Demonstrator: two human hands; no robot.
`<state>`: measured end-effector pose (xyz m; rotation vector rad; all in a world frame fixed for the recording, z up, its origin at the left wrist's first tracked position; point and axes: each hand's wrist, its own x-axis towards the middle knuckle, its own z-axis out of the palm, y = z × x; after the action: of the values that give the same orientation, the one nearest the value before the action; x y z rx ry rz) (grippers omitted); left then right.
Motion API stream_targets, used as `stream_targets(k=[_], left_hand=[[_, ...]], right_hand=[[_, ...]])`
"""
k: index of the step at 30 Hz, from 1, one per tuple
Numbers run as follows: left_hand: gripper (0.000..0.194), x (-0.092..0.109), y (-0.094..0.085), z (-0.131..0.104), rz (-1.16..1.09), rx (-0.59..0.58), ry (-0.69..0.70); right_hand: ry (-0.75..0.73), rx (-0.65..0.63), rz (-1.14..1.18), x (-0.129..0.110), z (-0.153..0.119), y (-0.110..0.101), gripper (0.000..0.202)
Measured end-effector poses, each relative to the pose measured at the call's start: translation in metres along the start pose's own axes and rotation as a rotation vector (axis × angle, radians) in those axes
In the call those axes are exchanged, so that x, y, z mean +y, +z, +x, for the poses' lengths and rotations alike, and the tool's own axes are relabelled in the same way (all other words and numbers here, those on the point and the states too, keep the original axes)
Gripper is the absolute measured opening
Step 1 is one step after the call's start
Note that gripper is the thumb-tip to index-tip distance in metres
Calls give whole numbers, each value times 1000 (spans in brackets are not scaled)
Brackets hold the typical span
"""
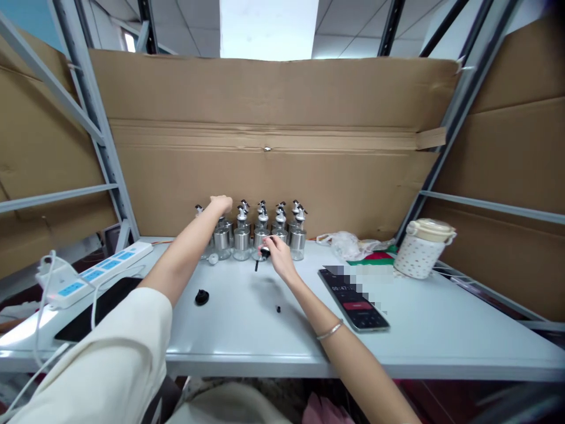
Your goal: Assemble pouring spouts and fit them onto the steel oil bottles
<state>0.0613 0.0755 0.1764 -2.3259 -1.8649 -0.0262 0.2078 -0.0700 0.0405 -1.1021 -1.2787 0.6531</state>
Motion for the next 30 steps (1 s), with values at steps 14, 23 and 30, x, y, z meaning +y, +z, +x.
stream_targets(k=[14,23,30], left_hand=[[33,-18,-73,-24,-352,617,133],[43,-1,10,-128,-1157,656,537],[40,20,80,-186,-1333,356,602]], right_hand=[[-201,217,59,-24,6,-14,38],[-345,133,106,-58,-9,-12,27],[-493,70,109,-76,-25,-7,19]])
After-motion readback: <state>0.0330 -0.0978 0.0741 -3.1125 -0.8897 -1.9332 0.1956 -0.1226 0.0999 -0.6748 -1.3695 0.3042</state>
